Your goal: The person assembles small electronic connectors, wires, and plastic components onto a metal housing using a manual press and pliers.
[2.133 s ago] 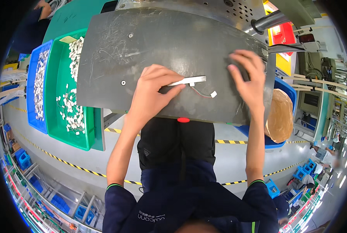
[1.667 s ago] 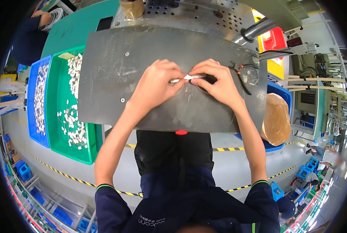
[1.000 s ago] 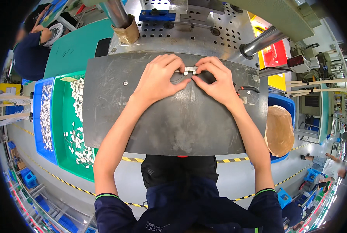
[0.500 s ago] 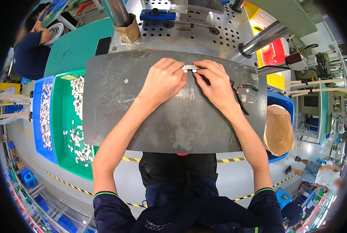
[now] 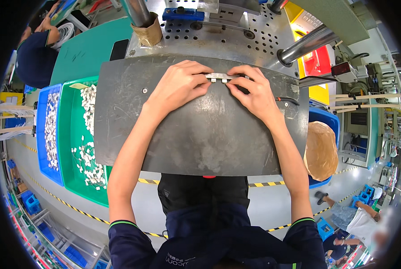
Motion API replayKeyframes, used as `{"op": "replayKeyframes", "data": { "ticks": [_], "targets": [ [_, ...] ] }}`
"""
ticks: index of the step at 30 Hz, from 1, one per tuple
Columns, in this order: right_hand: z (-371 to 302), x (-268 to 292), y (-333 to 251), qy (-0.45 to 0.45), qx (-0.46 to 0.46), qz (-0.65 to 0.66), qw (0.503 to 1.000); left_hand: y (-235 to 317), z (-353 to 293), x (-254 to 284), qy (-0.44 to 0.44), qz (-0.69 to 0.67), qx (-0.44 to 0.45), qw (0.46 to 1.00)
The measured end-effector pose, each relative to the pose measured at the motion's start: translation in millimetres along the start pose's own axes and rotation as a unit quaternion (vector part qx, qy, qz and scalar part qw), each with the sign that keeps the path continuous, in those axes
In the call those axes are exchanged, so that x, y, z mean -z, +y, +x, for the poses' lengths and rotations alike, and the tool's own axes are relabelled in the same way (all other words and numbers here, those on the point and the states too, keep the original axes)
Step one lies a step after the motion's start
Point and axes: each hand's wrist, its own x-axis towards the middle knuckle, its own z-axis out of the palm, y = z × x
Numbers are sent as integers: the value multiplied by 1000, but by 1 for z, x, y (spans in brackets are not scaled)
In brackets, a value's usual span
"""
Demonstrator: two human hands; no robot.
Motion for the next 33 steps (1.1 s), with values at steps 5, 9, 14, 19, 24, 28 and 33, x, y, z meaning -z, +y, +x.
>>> {"op": "replayKeyframes", "data": {
  "ticks": [5, 9, 14, 19, 24, 28, 33],
  "targets": [
    [-9, 20, 14, -20, -27, 22, 999, -9, -1, 24, -64, -82, 62, 993],
    [-5, 37, 18, -37, 5, -23, 999, -12, -2, 37, -85, -72, 73, 991],
    [-1, 39, 12, -60, 0, -51, 997, -15, -5, 37, -76, -82, 98, 989],
    [-1, 19, -1, 33, -41, 27, 998, -1, 4, 13, -18, -121, 80, 989],
    [3, -1, -4, -12, -29, 32, 999, 6, 2, -13, 12, -71, 68, 995],
    [6, -7, -6, -8, -46, 46, 998, 1, 0, -15, 39, -73, 66, 994],
    [48, -7, -4, 134, -15, -29, 990, -7, -6, -14, 25, -89, 73, 993]
  ]
}}
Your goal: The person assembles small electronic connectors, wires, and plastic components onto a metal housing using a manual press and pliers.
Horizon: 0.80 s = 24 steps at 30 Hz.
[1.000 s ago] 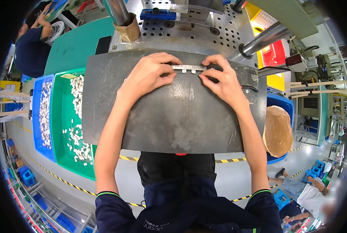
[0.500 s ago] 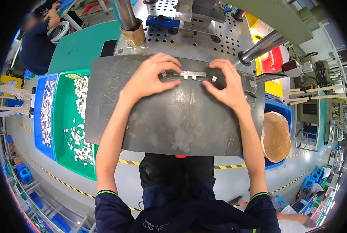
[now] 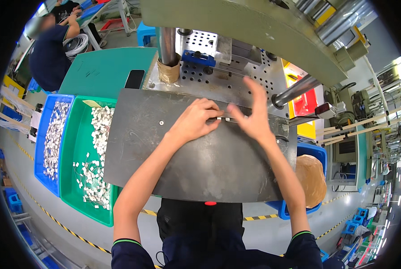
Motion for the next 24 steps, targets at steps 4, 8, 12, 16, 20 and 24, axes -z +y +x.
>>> {"op": "replayKeyframes", "data": {
  "ticks": [4, 8, 12, 16, 20, 24],
  "targets": [
    [96, -2, 59, 53, -52, -158, 985, 5, 7, -3, 7, -24, 13, 1000],
    [178, 8, 98, -180, -110, 6, 977, 12, 6, -4, 30, -18, 31, 999],
    [181, 10, 99, -116, -25, -13, 993, 12, 8, -1, 38, -23, 46, 998],
    [164, 9, 91, -115, -60, 90, 987, 25, 8, 10, 37, -38, 67, 996],
    [112, 18, 40, -45, -145, -164, 975, 61, -18, 31, 78, -83, 171, 979],
    [7, 34, -24, -109, -77, -54, 990, 100, -49, 34, 115, 11, 130, 985]
  ]
}}
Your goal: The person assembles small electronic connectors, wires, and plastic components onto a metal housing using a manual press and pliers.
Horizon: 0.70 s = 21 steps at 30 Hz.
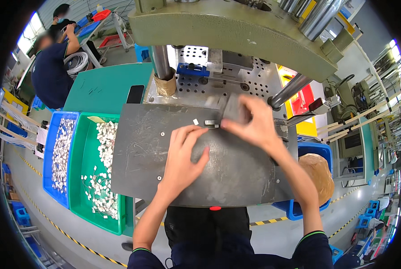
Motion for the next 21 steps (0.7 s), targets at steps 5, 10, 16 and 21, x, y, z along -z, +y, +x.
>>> {"op": "replayKeyframes", "data": {
  "ticks": [5, 10, 16, 21],
  "targets": [
    [-80, -6, -27, -38, 123, 55, 990, 3, -26, -15, -104, 41, -59, 992],
    [-94, -11, -39, -35, 101, 60, 992, -10, -31, -13, -116, 11, -61, 991],
    [-97, -7, -22, -20, 102, 71, 992, -11, -12, -24, -141, 35, -84, 986],
    [-87, 17, -13, 28, 119, -2, 992, -17, -2, -21, -134, 47, -63, 988]
  ]
}}
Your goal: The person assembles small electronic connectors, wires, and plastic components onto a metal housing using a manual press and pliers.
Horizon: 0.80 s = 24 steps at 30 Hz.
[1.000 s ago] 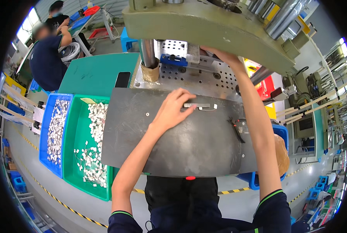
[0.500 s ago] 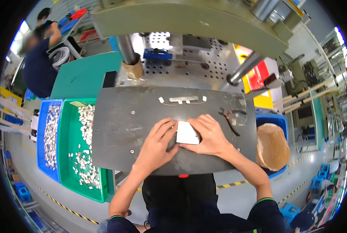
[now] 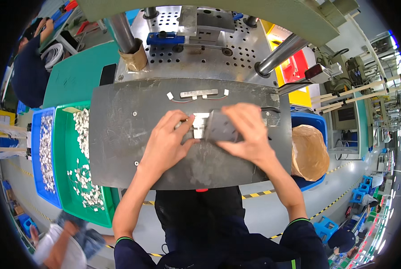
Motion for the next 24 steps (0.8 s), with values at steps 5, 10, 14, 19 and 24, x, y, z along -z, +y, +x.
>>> {"op": "replayKeyframes", "data": {
  "ticks": [5, 10, 14, 19, 24],
  "targets": [
    [6, 34, 55, 13, -219, -46, 975, -9, 1, 4, 50, -3, 9, 999],
    [-11, 38, 95, 8, -290, -76, 954, -5, 3, 6, 33, -1, 21, 999],
    [-16, 25, 83, 36, -277, -93, 956, -1, 6, 12, 9, 4, 37, 999],
    [5, -3, 13, -70, -68, -37, 995, -1, 7, 9, 20, 60, 25, 998],
    [5, -22, 18, -126, -87, 100, 983, -5, 8, 5, 34, 68, 24, 997]
  ]
}}
